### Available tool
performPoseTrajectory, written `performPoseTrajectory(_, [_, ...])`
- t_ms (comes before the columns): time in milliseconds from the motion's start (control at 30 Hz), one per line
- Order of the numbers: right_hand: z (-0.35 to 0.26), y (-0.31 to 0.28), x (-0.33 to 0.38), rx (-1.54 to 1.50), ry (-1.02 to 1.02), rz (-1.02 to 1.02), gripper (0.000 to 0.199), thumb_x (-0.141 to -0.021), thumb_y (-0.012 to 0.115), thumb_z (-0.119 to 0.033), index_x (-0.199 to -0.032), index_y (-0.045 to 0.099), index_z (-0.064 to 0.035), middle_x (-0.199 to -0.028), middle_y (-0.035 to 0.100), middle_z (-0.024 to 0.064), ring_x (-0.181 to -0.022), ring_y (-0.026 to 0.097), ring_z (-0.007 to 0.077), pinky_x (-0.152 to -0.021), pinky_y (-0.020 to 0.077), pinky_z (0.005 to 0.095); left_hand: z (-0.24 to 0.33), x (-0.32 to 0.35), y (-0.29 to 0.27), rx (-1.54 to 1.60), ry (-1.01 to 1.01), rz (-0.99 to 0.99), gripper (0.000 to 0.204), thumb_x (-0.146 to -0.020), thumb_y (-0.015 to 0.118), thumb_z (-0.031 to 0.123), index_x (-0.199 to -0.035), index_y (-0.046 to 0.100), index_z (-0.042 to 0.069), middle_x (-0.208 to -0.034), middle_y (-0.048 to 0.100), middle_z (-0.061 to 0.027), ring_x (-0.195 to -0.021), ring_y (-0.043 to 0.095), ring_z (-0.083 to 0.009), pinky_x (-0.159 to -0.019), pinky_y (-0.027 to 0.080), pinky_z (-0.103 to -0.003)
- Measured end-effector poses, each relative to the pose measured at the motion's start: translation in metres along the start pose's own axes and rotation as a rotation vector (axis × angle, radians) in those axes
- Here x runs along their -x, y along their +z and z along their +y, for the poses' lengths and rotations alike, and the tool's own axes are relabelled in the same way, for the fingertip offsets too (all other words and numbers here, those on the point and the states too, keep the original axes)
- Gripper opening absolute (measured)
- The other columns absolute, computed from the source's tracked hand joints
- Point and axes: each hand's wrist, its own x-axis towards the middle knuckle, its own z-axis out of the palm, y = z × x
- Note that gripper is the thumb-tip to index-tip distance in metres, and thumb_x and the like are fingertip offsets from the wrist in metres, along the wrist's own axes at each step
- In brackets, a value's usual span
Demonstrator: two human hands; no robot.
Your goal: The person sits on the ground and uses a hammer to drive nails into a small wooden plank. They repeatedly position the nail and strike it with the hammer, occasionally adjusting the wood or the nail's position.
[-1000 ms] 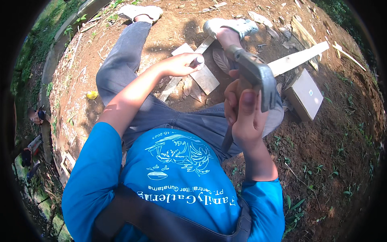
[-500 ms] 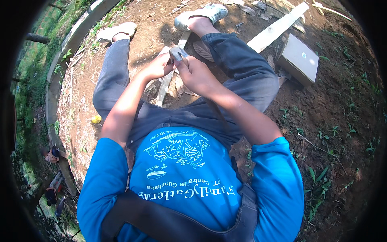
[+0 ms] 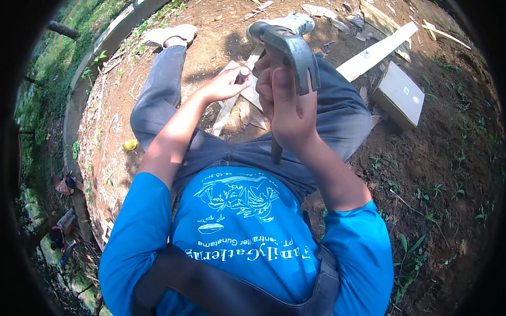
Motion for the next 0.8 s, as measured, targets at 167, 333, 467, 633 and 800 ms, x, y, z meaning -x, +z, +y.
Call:
performPoseTrajectory(167, [0.039,-0.028,-0.014,0.444,0.423,-0.159,0.048,-0.105,0.040,-0.050,-0.108,0.054,-0.0040,-0.068,0.043,-0.0039,-0.049,0.036,0.0025,-0.042,0.0297,0.0197,0.017,0.001,-0.004,-0.030,0.002,0.059,0.024,-0.091,0.065,0.025,-0.103,0.057,0.005,-0.088,0.063,-0.0071,-0.083,0.058,-0.0182,-0.078,0.048,-0.034])
performPoseTrajectory(333, [0.063,-0.031,-0.005,0.458,0.276,-0.014,0.047,-0.105,0.043,-0.047,-0.105,0.057,-0.0017,-0.069,0.044,-0.0041,-0.051,0.035,0.0023,-0.045,0.0281,0.0203,0.013,-0.006,0.008,0.075,0.063,0.071,0.022,-0.094,0.063,0.023,-0.102,0.057,0.004,-0.085,0.062,-0.0063,-0.082,0.058,-0.0158,-0.076,0.048,-0.032])
performPoseTrajectory(467, [0.037,-0.047,0.005,0.283,0.571,-0.112,0.051,-0.102,0.048,-0.053,-0.108,0.055,-0.0030,-0.069,0.043,-0.0041,-0.047,0.037,0.0032,-0.042,0.0287,0.0207,0.026,-0.001,0.013,0.081,-0.107,0.101,0.029,-0.093,0.067,0.030,-0.099,0.056,0.004,-0.084,0.060,-0.0069,-0.082,0.058,-0.0170,-0.076,0.048,-0.034])
performPoseTrajectory(633, [-0.004,-0.050,0.014,-0.002,0.405,0.215,0.050,-0.105,0.039,-0.051,-0.114,0.053,-0.0042,-0.068,0.038,-0.0030,-0.044,0.032,0.0033,-0.039,0.0279,0.0196,0.041,0.017,0.090,-0.374,0.225,-0.053,0.020,-0.085,0.068,0.016,-0.097,0.056,0.006,-0.094,0.063,-0.0143,-0.092,0.061,-0.0351,-0.079,0.051,-0.045])
performPoseTrajectory(800, [0.004,-0.071,0.027,-0.003,0.456,0.245,0.049,-0.105,0.039,-0.050,-0.115,0.052,-0.0039,-0.068,0.039,-0.0030,-0.044,0.033,0.0033,-0.039,0.0292,0.0198,0.035,0.013,0.071,-0.198,0.247,0.220,0.015,-0.089,0.067,0.016,-0.093,0.056,0.007,-0.084,0.062,-0.0083,-0.084,0.064,-0.0275,-0.073,0.050,-0.041])
